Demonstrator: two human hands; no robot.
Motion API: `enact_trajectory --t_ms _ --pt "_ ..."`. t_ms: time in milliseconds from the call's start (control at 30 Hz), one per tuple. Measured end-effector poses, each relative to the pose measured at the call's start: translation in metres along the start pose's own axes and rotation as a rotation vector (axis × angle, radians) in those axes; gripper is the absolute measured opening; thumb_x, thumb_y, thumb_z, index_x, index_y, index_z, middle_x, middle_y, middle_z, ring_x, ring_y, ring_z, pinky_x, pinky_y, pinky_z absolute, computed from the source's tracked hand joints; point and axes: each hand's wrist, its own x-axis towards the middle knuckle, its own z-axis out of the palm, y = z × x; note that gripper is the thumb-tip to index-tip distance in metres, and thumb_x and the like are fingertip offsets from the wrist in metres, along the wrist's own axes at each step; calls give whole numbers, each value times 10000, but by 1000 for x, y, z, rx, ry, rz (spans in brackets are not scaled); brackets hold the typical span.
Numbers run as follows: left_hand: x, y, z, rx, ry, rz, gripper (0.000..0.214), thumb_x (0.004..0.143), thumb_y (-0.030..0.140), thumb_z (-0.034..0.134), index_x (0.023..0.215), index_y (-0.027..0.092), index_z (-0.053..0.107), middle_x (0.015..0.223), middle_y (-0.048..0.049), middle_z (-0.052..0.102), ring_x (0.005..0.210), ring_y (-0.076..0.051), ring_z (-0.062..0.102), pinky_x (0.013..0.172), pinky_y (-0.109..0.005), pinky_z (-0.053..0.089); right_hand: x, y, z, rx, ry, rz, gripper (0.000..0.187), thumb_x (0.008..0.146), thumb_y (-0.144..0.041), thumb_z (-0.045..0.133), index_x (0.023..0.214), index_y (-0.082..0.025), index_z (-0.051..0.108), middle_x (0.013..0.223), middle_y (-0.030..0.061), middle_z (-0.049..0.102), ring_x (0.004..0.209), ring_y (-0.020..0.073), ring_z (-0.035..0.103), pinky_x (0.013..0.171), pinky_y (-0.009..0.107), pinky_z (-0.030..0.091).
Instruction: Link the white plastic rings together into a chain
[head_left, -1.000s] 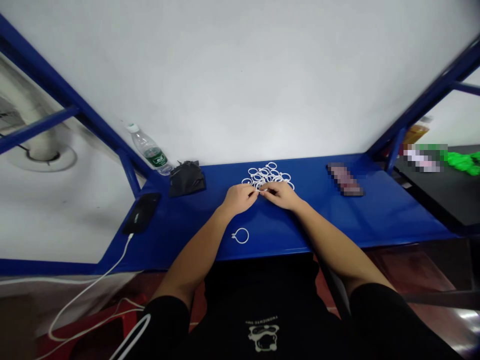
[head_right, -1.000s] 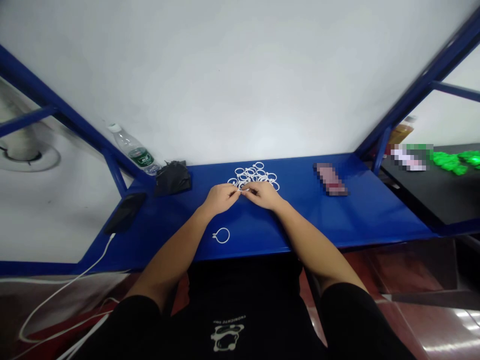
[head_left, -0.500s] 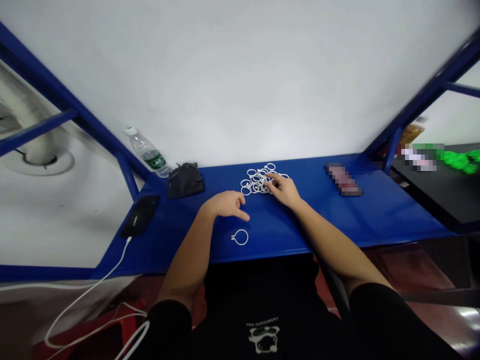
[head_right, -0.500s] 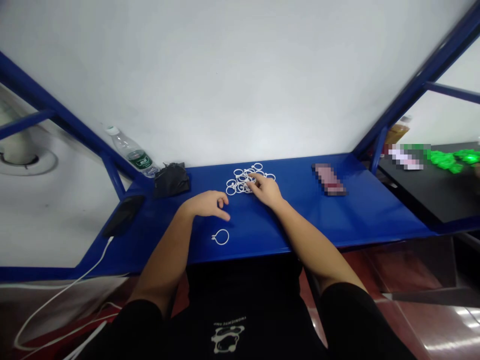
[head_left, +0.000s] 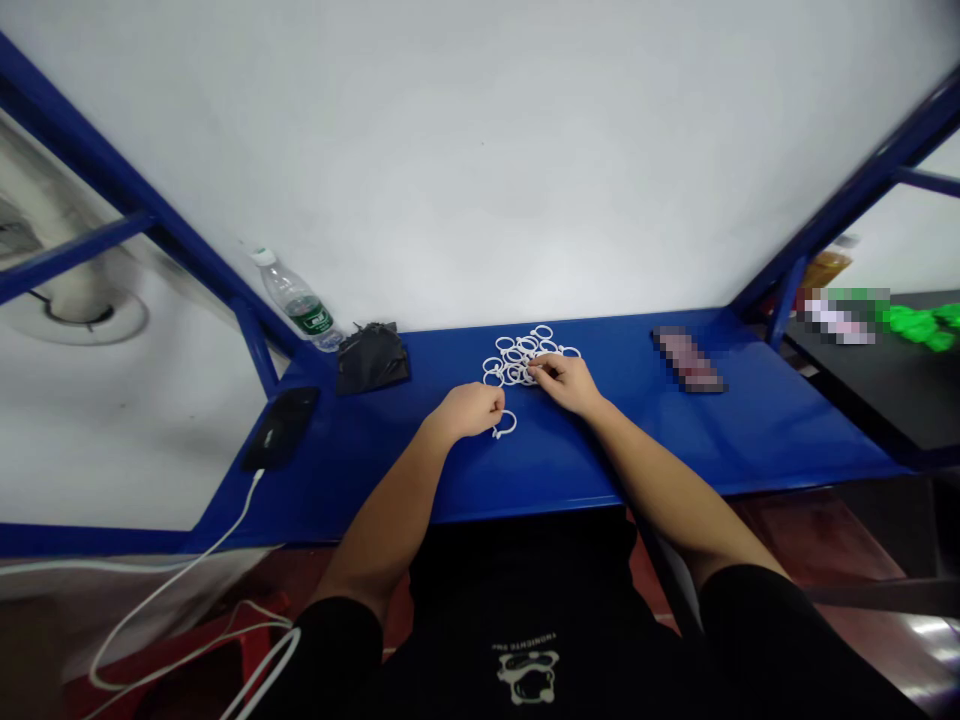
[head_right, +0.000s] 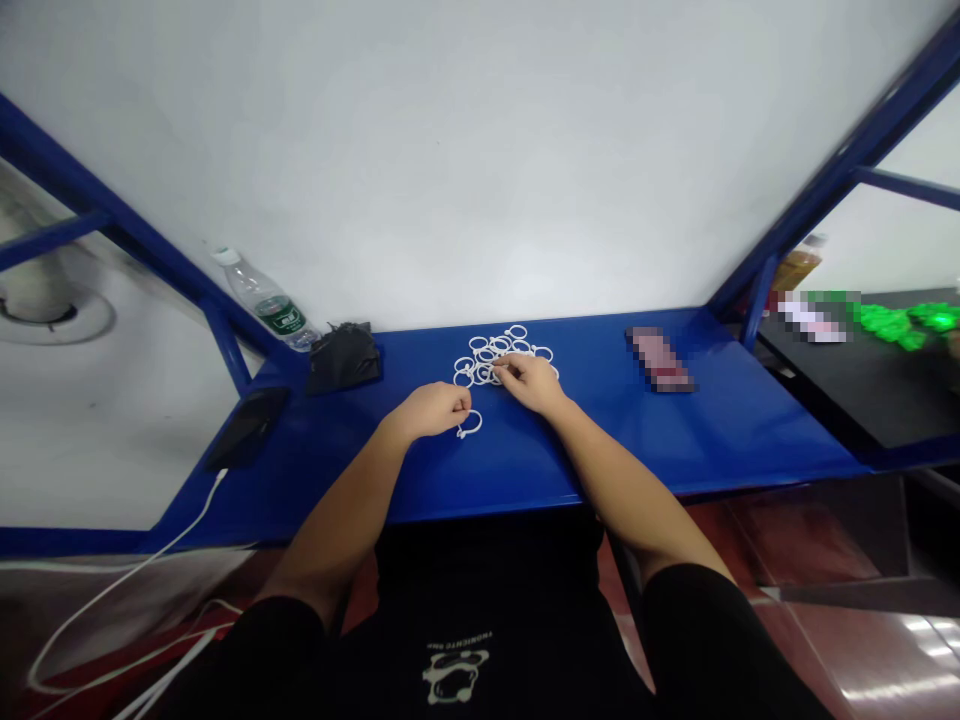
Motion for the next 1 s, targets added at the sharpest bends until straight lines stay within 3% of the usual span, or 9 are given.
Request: enact_trajectory --t_ms 133,233,400,500,667,1000 --pt "5 6 3 -42 154 -41 201 895 208 627 1053 259 741 896 -22 773 857 -226 707 722 -298 443 -2 -4 0 31 -92 -88 272 980 -450 648 1052 -225 783 777 24 770 644 163 674 653 281 502" --pt "8 9 3 -125 323 -148 317 914 205 610 1212 259 703 895 -19 774 852 -221 710 721 -295 440 -5 -7 1 68 -124 -134 301 987 -445 643 1160 -227 758 759 13 759 615 152 658 634 270 507" --pt "11 7 4 -183 524 -256 176 957 266 595 1080 241 717 850 -17 770 791 -197 696 690 -291 406 -6 -10 4 28 -116 -215 335 968 -422 673 1242 -235 721 867 33 776 651 157 665 655 281 521" --pt "12 7 6 -184 522 -243 173 977 347 585 951 236 715 799 -20 754 754 -190 674 663 -289 372 -5 -13 3 -4 -94 -265 290 983 -442 671 1174 -237 744 936 61 787 698 170 683 674 293 526" --pt "11 12 7 -106 467 -204 351 1001 424 527 734 223 635 714 -39 701 696 -191 619 622 -308 276 -5 -15 1 -45 -55 -290 235 1035 -363 581 1108 -232 762 944 76 796 801 189 721 726 297 528" --pt "15 7 16 -126 442 -101 463 1060 490 438 724 219 606 705 -43 675 704 -202 613 638 -317 266 -5 -12 -1 -53 -230 -263 231 968 -326 559 792 -205 646 686 14 653 609 153 575 616 270 398"
